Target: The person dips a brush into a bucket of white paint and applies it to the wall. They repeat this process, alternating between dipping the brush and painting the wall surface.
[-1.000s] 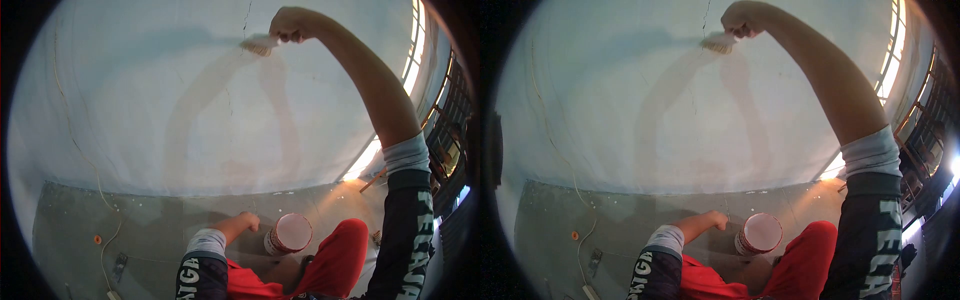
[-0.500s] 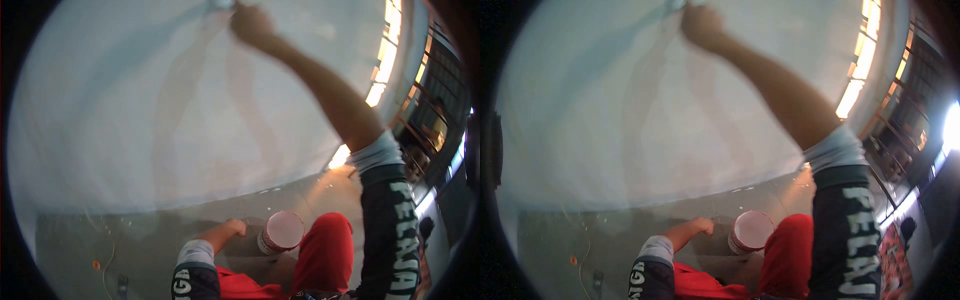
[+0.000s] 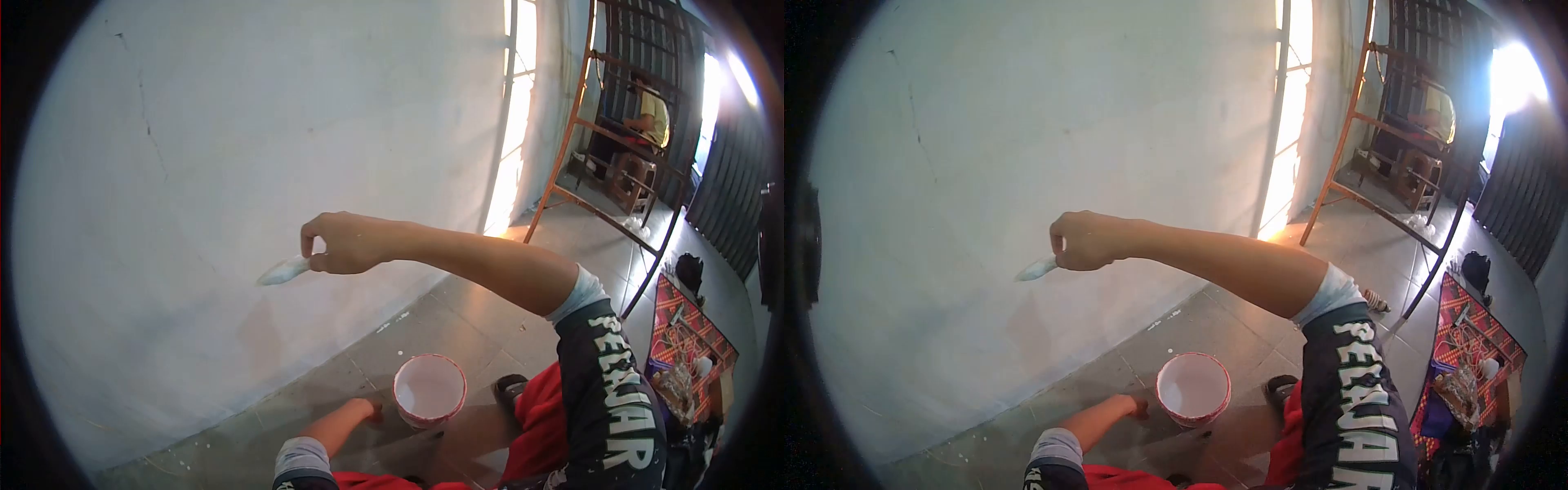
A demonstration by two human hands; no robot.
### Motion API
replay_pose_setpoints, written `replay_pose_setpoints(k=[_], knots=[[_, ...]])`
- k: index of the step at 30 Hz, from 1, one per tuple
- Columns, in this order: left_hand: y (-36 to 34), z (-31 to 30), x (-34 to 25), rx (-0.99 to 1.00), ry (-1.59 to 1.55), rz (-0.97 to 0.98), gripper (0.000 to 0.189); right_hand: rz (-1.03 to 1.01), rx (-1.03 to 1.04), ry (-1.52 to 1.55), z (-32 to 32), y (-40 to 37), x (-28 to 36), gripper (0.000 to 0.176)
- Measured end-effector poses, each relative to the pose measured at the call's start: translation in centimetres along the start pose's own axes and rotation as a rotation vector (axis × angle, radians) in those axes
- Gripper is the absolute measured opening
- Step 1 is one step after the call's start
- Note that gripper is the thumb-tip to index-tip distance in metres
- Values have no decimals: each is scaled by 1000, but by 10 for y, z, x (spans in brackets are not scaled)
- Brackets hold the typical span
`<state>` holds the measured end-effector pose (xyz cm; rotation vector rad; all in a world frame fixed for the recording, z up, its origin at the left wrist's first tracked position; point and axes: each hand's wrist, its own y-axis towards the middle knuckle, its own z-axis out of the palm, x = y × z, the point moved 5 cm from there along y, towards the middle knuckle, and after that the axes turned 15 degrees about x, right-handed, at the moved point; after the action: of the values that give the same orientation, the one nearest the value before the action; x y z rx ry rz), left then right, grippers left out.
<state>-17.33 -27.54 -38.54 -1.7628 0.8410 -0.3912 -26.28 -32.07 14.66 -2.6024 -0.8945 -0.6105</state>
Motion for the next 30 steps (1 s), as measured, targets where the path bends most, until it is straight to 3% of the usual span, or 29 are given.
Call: replay_pose_setpoints(k=[3, 6, 10, 13, 15, 17, 22, 26, 30], knots=[[-18, 1, -4, 88, -6, -11, 48, -143, -61, 112, -9, -21, -36, 30], [-4, 16, 9, 52, -16, -18, 46, -21, 11, 124, -7, -49, -70, 30], [-28, 32, 15, 144, -204, -112, 45, -57, 192, 195, 13, -63, -140, 30], [-71, 39, 12, 50, -335, -230, 41, 15, 413, 170, 40, -70, -181, 29], [-79, 59, 22, -4, -423, -289, 41, 6, 561, -52, 63, -73, -204, 30], [-95, 69, 20, 4, -514, -361, 41, -74, 652, -75, 97, -65, -229, 29], [-158, 79, -30, 54, -649, -472, 36, -372, 820, -188, 166, -50, -244, 28], [-188, 102, -94, 117, -668, -397, 39, -456, 960, -279, 210, -38, -233, 27], [-273, 37, -150, 57, -887, -405, 45, -606, 1075, -313, 242, -35, -218, 27]])
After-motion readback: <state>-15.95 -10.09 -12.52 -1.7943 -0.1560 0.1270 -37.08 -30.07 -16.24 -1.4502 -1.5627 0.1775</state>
